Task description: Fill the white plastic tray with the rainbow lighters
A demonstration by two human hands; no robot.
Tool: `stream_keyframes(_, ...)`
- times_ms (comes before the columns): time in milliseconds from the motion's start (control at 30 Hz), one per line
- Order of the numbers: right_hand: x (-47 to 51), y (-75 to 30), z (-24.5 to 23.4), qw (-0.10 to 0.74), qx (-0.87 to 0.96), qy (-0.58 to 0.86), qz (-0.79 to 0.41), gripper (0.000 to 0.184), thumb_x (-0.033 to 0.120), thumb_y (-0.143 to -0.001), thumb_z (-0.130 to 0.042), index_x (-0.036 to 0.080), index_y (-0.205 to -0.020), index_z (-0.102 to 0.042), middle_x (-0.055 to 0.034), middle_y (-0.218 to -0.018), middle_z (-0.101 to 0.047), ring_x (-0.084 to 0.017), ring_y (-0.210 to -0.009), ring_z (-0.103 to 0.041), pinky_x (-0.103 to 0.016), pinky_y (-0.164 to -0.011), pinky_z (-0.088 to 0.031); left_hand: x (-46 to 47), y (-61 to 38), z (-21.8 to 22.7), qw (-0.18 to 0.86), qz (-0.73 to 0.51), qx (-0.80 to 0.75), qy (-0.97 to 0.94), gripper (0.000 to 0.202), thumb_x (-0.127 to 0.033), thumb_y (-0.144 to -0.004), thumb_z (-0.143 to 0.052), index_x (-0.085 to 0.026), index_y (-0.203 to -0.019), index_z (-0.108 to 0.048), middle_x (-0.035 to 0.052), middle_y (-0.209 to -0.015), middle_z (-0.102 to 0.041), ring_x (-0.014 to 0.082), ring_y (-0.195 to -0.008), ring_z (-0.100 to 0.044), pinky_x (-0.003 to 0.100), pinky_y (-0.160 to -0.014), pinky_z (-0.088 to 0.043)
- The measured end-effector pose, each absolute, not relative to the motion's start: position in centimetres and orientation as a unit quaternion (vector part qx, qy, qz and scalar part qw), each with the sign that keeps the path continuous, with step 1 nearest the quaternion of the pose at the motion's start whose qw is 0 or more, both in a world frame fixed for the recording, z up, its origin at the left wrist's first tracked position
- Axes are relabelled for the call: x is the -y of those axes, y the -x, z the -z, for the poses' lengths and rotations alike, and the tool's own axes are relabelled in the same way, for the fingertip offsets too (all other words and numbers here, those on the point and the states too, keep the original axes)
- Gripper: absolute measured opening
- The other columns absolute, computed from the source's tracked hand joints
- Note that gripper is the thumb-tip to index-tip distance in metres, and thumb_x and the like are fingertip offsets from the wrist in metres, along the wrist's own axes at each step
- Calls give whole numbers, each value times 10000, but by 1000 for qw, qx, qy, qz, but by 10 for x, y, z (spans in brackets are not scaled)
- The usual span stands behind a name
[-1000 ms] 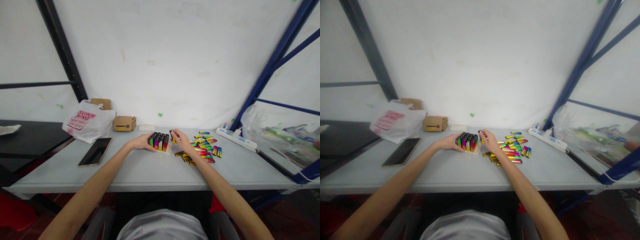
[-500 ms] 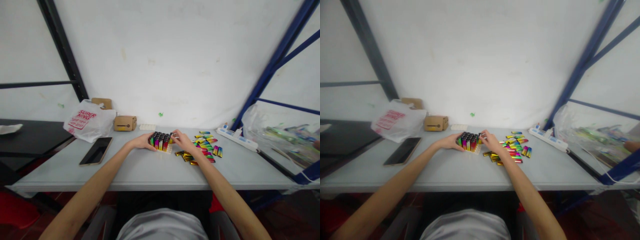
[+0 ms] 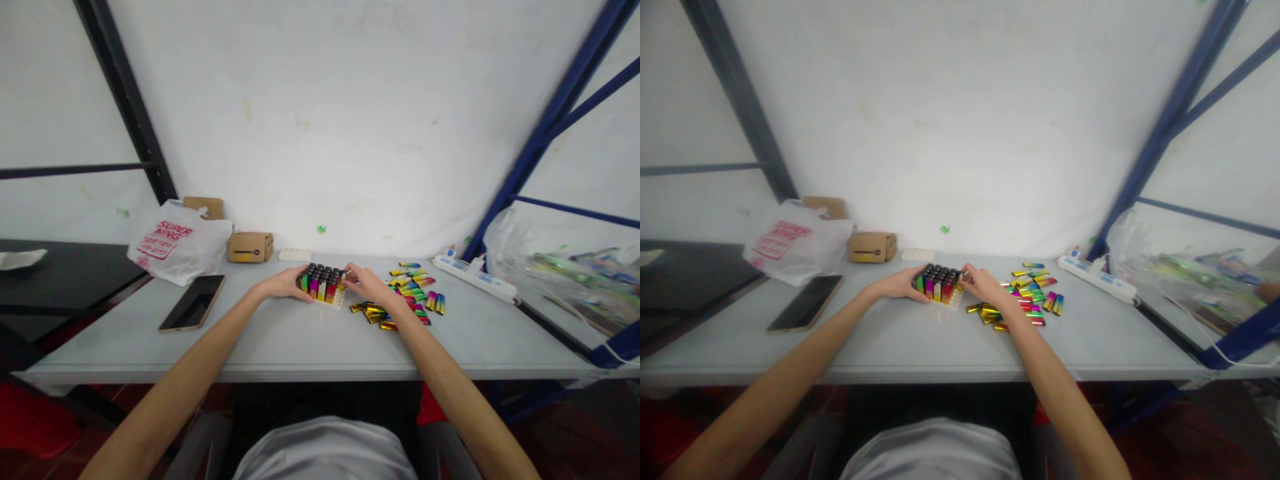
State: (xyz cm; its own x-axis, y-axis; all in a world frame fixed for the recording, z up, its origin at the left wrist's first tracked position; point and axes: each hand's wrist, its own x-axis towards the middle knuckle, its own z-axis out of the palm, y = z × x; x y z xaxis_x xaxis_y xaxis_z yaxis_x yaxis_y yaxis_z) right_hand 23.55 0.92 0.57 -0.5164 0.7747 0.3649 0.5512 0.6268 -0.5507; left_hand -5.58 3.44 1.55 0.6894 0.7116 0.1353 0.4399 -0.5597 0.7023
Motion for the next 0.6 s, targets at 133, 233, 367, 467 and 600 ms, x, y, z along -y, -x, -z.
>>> stream_keyframes(133, -16, -268, -12, 312, 830, 450, -107, 400, 444, -970, -533, 244, -1316, -537, -109, -1189, -685, -237, -1104, -632, -382, -984, -446, -36, 57, -15, 315, -202, -341, -862, 871, -521, -601, -854, -182, -1327, -513, 68, -1299, -642, 291, -1172, -595, 385, -1024, -467)
stream_keyframes(233, -24, -302, -10, 294, 776, 558, -15, 380, 384, -983, -510, 163, -1276, -608, -173, -1187, -671, -270, -1120, -617, -401, -1035, -402, -37, 57, -15, 310, -199, -345, -863, 884, -538, -605, -843, -191, -1344, -504, 60, -1303, -642, 294, -1180, -590, 398, -1041, -455)
stream_keyframes(367, -29, -327, -4, 174, 804, 566, -61, 324, 394, -864, -677, 170, -1092, -737, -156, -1099, -722, -295, -1010, -661, -371, -940, -469, -37, 57, -15, 305, -194, -349, -865, 896, -552, -602, -837, -193, -1352, -503, 59, -1299, -643, 293, -1163, -596, 397, -1031, -463)
stream_keyframes(467, -31, -327, -2, 164, 826, 527, -110, 253, 380, -839, -685, 209, -1003, -774, -102, -987, -756, -272, -887, -679, -349, -855, -498, -36, 56, -17, 306, -187, -359, -862, 910, -562, -598, -835, -188, -1357, -500, 68, -1310, -635, 303, -1178, -587, 401, -1035, -459)
stream_keyframes(600, -34, -318, 0, 165, 829, 525, -102, 204, 244, -838, -647, 198, -988, -779, -85, -869, -754, -230, -760, -665, -311, -768, -502, -36, 56, -16, 301, -187, -360, -863, 897, -569, -596, -835, -186, -1339, -511, 72, -1325, -628, 304, -1196, -579, 398, -1048, -449)
